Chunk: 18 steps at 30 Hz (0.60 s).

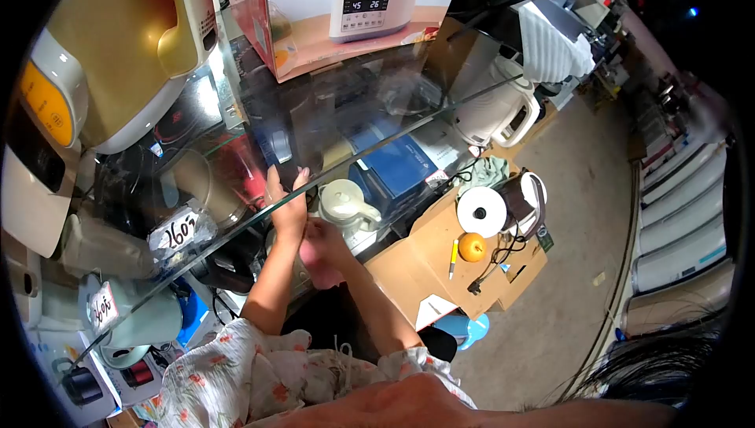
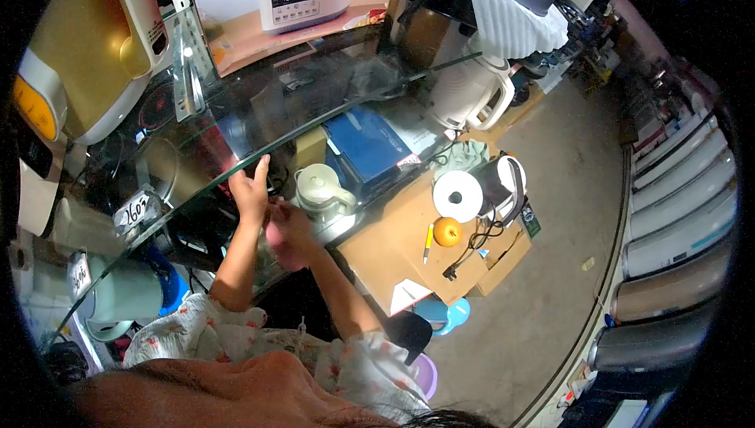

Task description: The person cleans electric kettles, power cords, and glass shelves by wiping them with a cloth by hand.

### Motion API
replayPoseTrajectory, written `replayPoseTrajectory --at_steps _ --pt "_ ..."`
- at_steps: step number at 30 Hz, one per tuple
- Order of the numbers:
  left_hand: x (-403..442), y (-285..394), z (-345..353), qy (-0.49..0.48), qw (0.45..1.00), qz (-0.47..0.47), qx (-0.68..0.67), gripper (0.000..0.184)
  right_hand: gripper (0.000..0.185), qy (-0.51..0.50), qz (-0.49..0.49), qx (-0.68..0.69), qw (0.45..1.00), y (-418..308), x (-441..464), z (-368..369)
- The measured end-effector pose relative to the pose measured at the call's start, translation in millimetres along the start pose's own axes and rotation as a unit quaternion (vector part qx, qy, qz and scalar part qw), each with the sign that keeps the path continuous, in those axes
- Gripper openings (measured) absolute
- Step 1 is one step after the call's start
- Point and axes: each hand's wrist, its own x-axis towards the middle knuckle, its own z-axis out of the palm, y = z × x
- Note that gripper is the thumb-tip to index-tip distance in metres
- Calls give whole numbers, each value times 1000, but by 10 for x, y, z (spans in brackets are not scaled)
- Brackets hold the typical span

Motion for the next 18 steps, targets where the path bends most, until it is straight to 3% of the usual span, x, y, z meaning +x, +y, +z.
replayPoseTrajectory --at_steps 2,3,4,5,7,8,9,11,13,15,17,18 --pt "46 -35 97 35 999 33 -7 24 31 101 56 -9 993 -5 -195 -84" --pt "45 -36 126 51 997 49 -12 24 32 128 53 85 987 54 -314 -134" --pt "18 -53 93 0 1000 -13 -10 33 34 155 49 178 971 148 -445 -197" --pt "1 -101 84 8 1000 -4 9 38 36 181 45 267 945 240 -552 -282" --pt "-20 -117 84 24 999 15 46 49 39 249 35 266 931 353 -666 -478" --pt "-121 -83 47 42 997 -51 41 65 41 269 20 290 918 403 -691 -536" --pt "-218 80 -7 89 992 0 87 75 43 288 3 313 905 327 -722 -594" --pt "-566 262 -95 -1 989 97 111 81 47 299 -46 408 861 -352 -790 -639" --pt "-857 386 71 -186 972 143 -10 72 54 174 -87 505 841 -499 -739 -724" --pt "-727 479 203 -246 957 151 41 61 55 101 -93 541 830 -797 -730 -799" --pt "-606 112 496 -220 975 37 14 44 52 150 -43 414 897 -629 -750 -916" --pt "-539 -188 635 -203 972 63 104 45 51 176 -18 347 921 -495 -771 -977"
